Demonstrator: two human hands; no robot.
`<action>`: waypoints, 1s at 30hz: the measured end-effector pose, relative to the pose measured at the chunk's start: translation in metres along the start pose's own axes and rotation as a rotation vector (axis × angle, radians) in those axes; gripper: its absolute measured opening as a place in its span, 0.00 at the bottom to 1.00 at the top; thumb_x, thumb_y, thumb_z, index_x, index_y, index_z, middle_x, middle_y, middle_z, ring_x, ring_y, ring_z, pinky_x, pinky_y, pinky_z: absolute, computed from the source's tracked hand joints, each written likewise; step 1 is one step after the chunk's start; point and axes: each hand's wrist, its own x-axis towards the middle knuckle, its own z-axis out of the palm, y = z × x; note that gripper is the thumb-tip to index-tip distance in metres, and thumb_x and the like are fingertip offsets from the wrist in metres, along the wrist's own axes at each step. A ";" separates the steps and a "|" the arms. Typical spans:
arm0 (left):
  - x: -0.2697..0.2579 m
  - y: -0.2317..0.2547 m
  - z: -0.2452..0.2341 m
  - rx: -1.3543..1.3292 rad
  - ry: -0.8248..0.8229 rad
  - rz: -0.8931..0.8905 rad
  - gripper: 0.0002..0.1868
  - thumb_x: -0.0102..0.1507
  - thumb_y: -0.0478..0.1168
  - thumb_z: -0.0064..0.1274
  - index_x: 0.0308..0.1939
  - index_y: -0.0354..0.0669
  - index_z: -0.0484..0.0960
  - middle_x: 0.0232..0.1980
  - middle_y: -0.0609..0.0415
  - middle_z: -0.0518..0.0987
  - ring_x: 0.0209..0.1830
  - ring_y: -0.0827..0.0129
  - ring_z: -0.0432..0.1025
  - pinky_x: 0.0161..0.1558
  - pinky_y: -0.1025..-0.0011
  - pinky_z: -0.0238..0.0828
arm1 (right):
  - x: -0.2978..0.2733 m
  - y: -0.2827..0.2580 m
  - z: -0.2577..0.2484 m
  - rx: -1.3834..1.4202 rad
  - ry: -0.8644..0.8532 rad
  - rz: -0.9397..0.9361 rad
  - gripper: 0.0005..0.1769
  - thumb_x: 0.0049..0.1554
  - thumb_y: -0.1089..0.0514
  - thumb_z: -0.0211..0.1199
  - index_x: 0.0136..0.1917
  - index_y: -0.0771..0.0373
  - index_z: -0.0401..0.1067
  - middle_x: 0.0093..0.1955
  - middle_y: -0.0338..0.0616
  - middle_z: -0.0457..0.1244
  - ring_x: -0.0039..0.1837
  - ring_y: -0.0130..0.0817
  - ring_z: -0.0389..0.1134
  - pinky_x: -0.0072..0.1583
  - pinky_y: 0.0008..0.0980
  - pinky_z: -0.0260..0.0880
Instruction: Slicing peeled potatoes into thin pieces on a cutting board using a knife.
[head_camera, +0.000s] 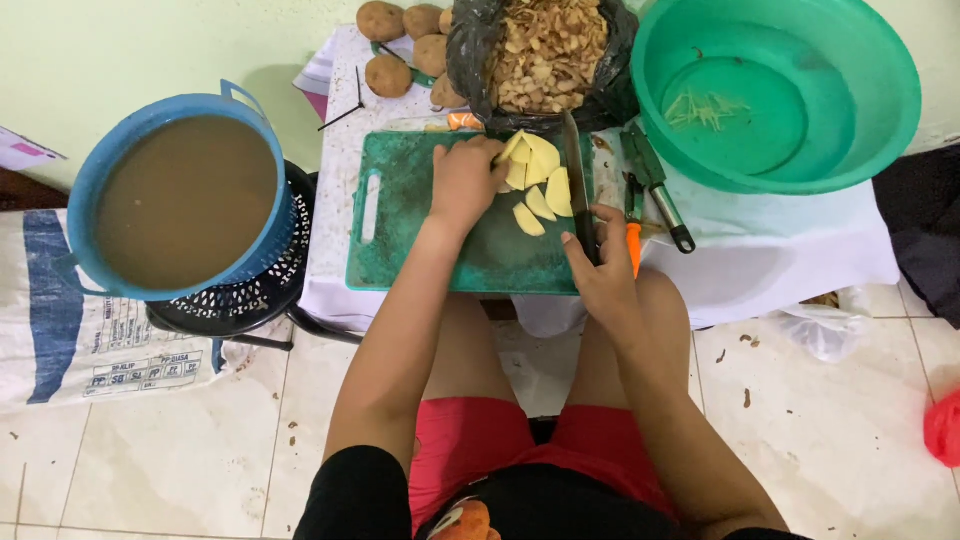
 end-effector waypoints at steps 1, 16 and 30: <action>-0.003 -0.001 -0.003 -0.001 0.000 -0.001 0.12 0.67 0.49 0.56 0.51 0.54 0.86 0.43 0.57 0.82 0.43 0.57 0.78 0.45 0.62 0.54 | -0.002 0.000 0.000 -0.001 -0.001 0.001 0.22 0.65 0.60 0.59 0.68 0.67 0.56 0.39 0.46 0.59 0.32 0.24 0.60 0.32 0.23 0.56; -0.066 -0.028 -0.069 -0.489 -0.372 -0.017 0.14 0.68 0.42 0.50 0.53 0.43 0.85 0.54 0.42 0.83 0.59 0.38 0.73 0.66 0.34 0.48 | -0.002 -0.025 0.002 -0.006 -0.093 -0.082 0.20 0.70 0.60 0.46 0.72 0.68 0.49 0.36 0.44 0.60 0.32 0.29 0.61 0.37 0.25 0.62; -0.117 -0.012 -0.046 -0.238 0.015 0.088 0.20 0.63 0.52 0.64 0.56 0.54 0.81 0.55 0.61 0.76 0.54 0.64 0.66 0.52 0.61 0.48 | -0.031 -0.083 0.022 -0.297 -0.505 0.268 0.30 0.69 0.55 0.41 0.83 0.57 0.50 0.77 0.60 0.55 0.73 0.54 0.60 0.71 0.55 0.60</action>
